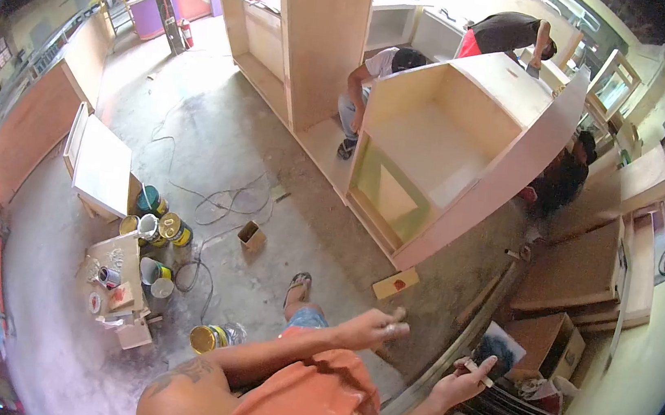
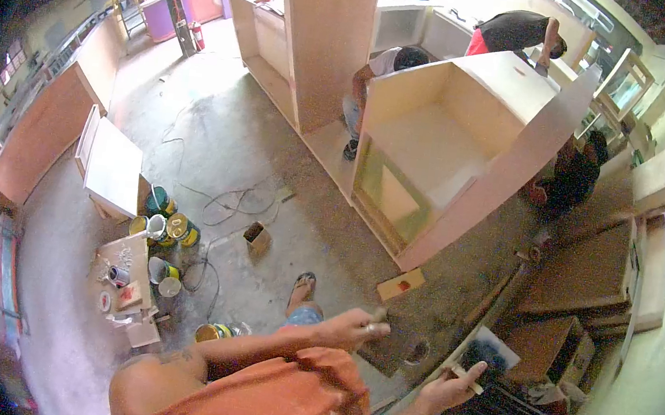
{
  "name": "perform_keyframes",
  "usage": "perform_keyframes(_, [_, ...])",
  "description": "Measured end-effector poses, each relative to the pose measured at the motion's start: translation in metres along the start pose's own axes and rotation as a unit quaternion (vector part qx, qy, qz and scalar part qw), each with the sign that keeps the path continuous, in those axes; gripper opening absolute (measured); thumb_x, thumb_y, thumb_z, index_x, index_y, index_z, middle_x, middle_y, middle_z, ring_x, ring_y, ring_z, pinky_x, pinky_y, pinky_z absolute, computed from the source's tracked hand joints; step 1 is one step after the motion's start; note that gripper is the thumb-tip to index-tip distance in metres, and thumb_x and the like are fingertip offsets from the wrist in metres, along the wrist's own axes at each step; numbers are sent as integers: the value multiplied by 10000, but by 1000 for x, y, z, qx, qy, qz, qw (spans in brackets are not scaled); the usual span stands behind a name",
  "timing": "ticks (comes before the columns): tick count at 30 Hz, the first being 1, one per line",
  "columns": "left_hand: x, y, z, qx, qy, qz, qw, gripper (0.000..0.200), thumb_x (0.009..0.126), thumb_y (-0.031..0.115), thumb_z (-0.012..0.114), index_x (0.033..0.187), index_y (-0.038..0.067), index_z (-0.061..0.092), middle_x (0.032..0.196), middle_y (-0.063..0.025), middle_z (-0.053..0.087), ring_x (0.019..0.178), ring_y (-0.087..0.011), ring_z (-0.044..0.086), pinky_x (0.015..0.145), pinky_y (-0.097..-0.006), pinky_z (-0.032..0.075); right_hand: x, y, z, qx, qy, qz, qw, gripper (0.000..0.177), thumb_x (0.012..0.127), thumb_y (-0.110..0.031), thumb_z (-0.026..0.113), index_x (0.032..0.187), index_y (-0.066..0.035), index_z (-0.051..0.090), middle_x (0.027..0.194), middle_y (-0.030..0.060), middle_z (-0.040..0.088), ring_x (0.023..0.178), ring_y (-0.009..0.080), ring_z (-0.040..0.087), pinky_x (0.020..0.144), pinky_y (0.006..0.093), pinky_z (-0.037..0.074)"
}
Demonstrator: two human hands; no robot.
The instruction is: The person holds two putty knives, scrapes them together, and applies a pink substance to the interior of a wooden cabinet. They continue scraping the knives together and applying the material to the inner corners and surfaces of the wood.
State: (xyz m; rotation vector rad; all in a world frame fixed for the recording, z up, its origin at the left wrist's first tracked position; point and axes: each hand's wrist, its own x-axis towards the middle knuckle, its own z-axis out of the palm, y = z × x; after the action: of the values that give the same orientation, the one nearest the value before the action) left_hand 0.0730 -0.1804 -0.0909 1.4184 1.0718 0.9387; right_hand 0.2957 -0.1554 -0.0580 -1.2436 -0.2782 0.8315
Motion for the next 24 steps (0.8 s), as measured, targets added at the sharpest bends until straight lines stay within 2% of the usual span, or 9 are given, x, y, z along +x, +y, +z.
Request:
perform_keyframes(1, [2,-1,2,-143,45,-123,981,435,920,432,446,888,27,599,667,-57,559,592,-169,502,548,-309,397,-7,1,-3,-123,-57,-51,989,300,874,-297,581,821,-4,543,700,46,557,550,112,487,487,250,383])
perform_keyframes(3, [8,6,3,-197,105,-117,968,457,913,457,448,854,27,592,673,-19,520,614,-126,464,544,-282,376,-11,26,-17,-269,-216,-189,920,300,889,-228,542,702,5,567,635,78,571,590,130,534,541,289,431])
perform_keyframes(5, [14,-4,4,-243,144,-116,952,495,906,489,444,814,22,580,691,21,481,652,-87,435,558,-263,358,-17,48,-13,-374,-388,-390,747,216,892,-166,503,777,0,581,652,68,587,595,145,558,567,288,459])
perform_keyframes(6, [14,-6,4,-243,143,-115,952,495,906,489,444,814,22,580,691,21,481,652,-87,435,558,-263,358,-19,50,-16,-374,-387,-391,747,216,892,-166,503,777,0,581,652,68,587,595,145,558,567,288,459])
perform_keyframes(8, [12,-10,0,-226,87,-127,962,459,923,436,442,916,3,593,831,21,554,775,-88,486,699,-251,409,-24,57,-28,-501,-509,-63,697,111,876,-124,504,913,-23,531,741,66,603,600,165,580,540,299,474])
perform_keyframes(9, [16,-11,-2,-226,92,-124,962,459,923,436,442,916,3,593,831,21,554,775,-88,486,699,-251,409,-20,62,-30,-500,-513,-66,695,111,876,-124,504,913,-23,531,741,66,603,600,165,580,540,299,474])
perform_keyframes(11, [14,-14,0,-208,149,-88,963,485,908,491,437,797,41,583,705,34,482,662,-73,421,573,-248,348,-16,72,-42,-225,-395,83,887,145,865,-142,548,952,-48,479,777,56,601,583,180,587,493,309,483])
perform_keyframes(14, [10,15,-6,-259,209,-151,931,484,911,489,427,789,43,571,699,31,484,669,-79,424,581,-249,348,-19,50,-20,-159,-220,121,955,165,873,-204,565,883,-64,479,757,56,586,611,171,594,459,297,475])
perform_keyframes(24, [11,12,0,-249,188,-155,937,484,922,485,392,840,37,555,695,-31,568,595,-125,539,554,-290,451,-11,10,-22,16,-203,200,958,247,838,-303,617,835,-99,477,693,4,510,426,101,369,382,258,318])
